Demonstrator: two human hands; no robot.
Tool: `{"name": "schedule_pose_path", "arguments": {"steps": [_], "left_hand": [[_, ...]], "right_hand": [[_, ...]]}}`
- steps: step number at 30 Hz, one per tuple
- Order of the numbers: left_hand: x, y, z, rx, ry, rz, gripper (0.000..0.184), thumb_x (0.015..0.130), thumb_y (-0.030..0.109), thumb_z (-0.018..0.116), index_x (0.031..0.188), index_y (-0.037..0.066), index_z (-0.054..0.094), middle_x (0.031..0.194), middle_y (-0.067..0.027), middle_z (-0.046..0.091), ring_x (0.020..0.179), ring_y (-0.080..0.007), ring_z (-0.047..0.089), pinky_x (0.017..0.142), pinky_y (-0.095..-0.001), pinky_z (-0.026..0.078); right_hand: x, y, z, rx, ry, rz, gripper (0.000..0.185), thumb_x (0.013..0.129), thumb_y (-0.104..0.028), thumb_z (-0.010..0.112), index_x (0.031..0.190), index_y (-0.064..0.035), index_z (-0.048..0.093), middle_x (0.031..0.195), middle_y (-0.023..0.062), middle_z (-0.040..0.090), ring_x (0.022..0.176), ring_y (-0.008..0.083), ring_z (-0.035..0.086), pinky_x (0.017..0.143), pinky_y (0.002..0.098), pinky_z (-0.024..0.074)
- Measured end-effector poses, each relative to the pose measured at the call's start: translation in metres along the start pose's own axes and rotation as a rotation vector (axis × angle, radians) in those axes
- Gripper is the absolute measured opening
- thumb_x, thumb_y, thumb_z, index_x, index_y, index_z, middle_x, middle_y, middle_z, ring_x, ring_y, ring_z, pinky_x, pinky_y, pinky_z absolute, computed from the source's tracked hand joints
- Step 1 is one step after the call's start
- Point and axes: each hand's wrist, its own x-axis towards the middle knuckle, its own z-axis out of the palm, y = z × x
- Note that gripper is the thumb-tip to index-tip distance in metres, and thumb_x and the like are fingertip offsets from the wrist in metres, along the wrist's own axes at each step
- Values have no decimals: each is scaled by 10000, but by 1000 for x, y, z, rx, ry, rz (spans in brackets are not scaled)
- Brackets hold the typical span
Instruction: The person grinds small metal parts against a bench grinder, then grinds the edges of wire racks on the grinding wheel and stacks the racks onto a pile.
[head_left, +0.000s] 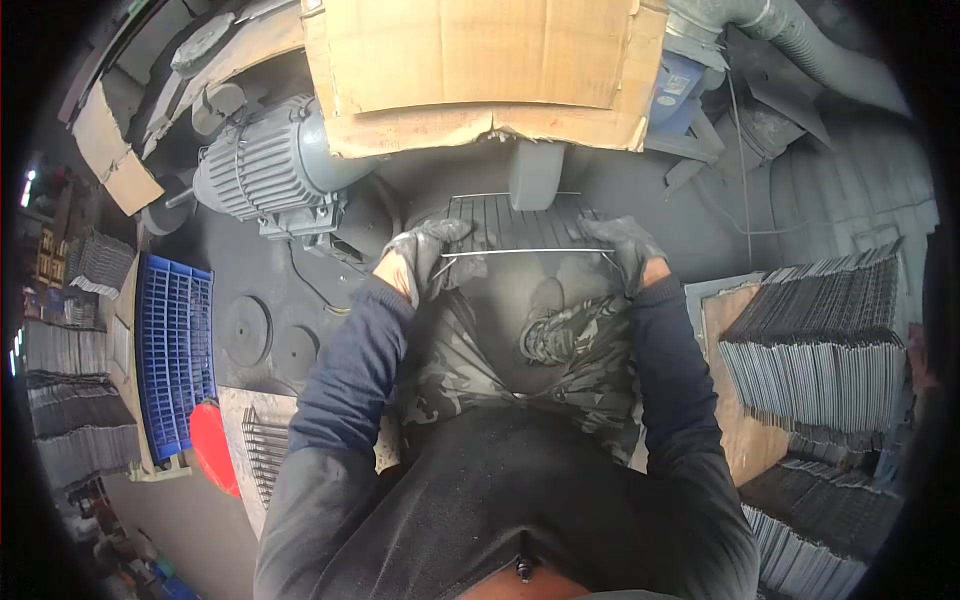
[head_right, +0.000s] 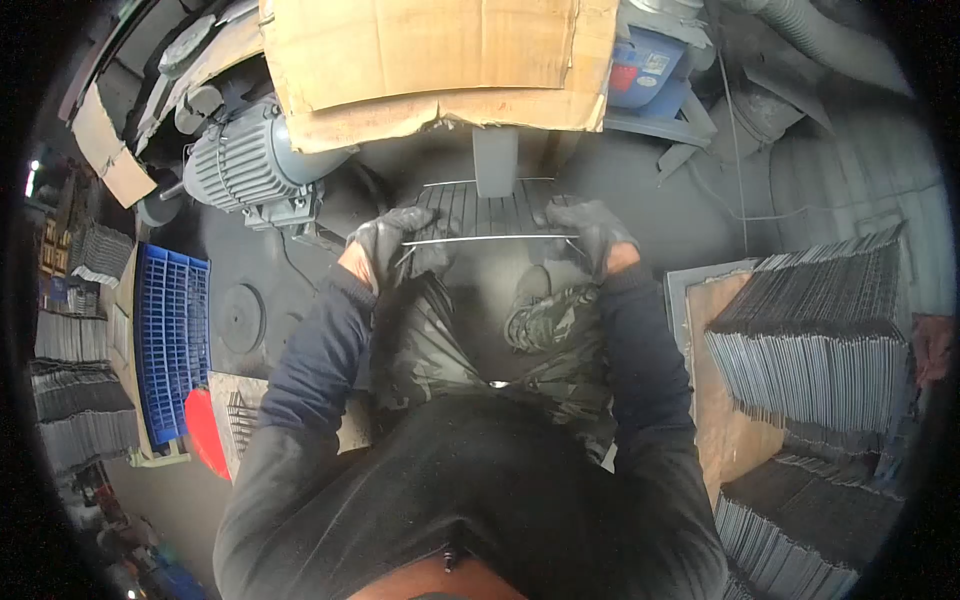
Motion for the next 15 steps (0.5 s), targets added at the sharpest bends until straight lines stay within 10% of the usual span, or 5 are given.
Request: {"name": "schedule_pose_path", "arguments": {"steps": [4, 6, 9, 11, 15], "left_hand": [[-41, 6, 28, -562, 78, -213, 348, 960, 41, 676, 1281, -75, 604, 1123, -174, 730, 998, -286, 740, 853, -374, 634], [-49, -32, 14, 460, -157, 211, 438, 936, 105, 720, 1329, -43, 598, 1141, -168, 736, 972, -290, 745, 846, -396, 628], [-89, -38, 56, -426, -198, -140, 442, 914, 96, 732, 1340, 21, 637, 1168, -154, 750, 996, -298, 740, 885, -373, 605], [-67, -98, 35, 622, -206, 316, 415, 917, 90, 697, 1324, 29, 643, 1257, -196, 701, 1082, -301, 701, 919, -383, 595], [-38, -85, 62, -135, -82, -110, 366, 995, 170, 605, 1339, 44, 623, 1215, -125, 715, 1085, -229, 690, 902, -361, 597]], "right_hand": [[-18, 44, -8, -299, -17, -285, 417, 985, -216, 661, 1335, 9, 622, 1423, 133, 615, 1261, 265, 629, 987, 456, 573], [-52, 58, -8, -168, 3, -272, 460, 956, -263, 702, 1347, -33, 629, 1463, 143, 584, 1275, 271, 622, 992, 419, 567], [-108, 37, -4, 9, 77, 56, 443, 925, -274, 720, 1312, -65, 666, 1401, 140, 626, 1206, 267, 653, 960, 365, 563], [-122, 10, 8, -116, 205, 214, 373, 913, -255, 687, 1225, -54, 721, 1284, 125, 686, 1107, 248, 684, 923, 348, 555], [-113, 45, -20, 0, 251, 322, 283, 889, -197, 699, 1126, -53, 755, 1123, 92, 733, 952, 245, 721, 838, 348, 575]]}}
